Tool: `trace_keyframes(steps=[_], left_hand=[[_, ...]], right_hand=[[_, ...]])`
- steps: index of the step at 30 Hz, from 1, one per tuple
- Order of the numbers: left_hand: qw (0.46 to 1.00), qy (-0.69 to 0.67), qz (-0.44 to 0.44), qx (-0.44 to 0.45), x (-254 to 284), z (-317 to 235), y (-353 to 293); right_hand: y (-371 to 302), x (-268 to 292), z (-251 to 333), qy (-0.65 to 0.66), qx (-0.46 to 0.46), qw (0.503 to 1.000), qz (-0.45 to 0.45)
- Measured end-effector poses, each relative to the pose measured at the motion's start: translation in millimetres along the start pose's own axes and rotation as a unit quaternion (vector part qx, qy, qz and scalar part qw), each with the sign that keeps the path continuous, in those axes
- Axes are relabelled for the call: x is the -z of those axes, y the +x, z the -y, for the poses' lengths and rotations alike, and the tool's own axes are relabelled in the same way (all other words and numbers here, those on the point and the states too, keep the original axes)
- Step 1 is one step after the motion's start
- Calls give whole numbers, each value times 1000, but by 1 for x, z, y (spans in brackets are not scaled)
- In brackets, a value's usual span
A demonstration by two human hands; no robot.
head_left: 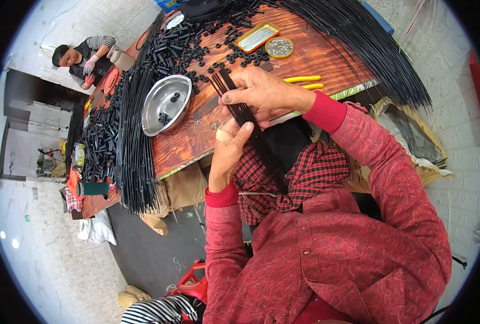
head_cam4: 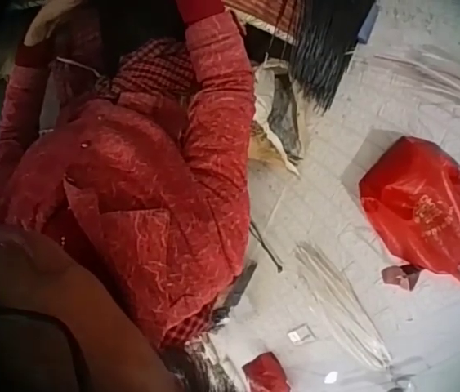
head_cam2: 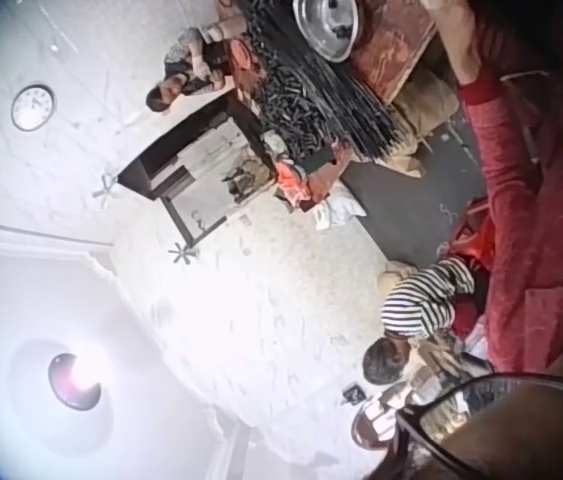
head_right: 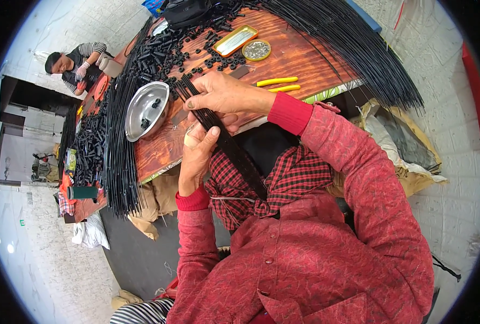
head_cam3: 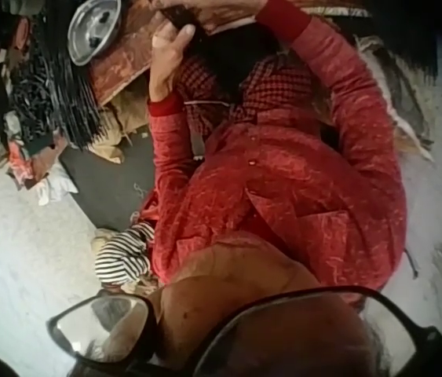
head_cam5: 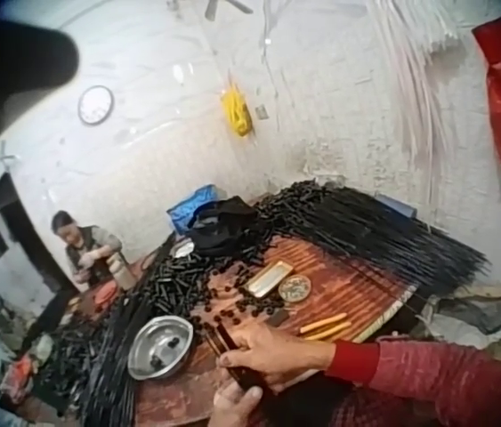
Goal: The recorder is assembling black rod bundles with plastic connectors at a workbench.
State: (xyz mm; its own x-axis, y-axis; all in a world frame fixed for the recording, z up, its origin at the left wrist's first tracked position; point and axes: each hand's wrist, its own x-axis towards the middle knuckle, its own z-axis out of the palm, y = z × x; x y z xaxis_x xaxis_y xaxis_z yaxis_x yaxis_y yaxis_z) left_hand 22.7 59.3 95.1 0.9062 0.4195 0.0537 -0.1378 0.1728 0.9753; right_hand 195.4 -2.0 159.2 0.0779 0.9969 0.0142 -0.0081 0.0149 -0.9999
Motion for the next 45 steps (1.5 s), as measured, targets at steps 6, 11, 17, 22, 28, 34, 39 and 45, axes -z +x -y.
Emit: trace_keyframes(steps=[6, 11, 17, 22, 28, 34, 39, 45], left_hand=[[979, -202, 9, 39, -1, -5, -5], [980, -190, 45, 33, 6, 2, -6], [988, -154, -7, 3, -2, 1, -7], [991, -125, -40, 14, -2, 13, -8], [981, -156, -51, 100, -18, 27, -22], [982, -149, -72, 86, -22, 16, -36], [997, -53, -29, 53, -38, -8, -37], [996, 31, -25, 85, -36, -27, -52]], right_hand=[[-5, -2, 0, -20, 22, 999, -14], [-19, -2, 2, -33, 81, 996, -7], [-59, -4, 24, -141, 98, 985, -17], [-109, -6, 52, -215, 223, 948, 68], [-167, -11, 74, -151, 233, 882, 381], [-138, 26, 19, -112, 162, 874, 445], [-123, 16, -40, -29, -137, 978, 153], [-102, -59, -72, 180, -3, 984, 14]])
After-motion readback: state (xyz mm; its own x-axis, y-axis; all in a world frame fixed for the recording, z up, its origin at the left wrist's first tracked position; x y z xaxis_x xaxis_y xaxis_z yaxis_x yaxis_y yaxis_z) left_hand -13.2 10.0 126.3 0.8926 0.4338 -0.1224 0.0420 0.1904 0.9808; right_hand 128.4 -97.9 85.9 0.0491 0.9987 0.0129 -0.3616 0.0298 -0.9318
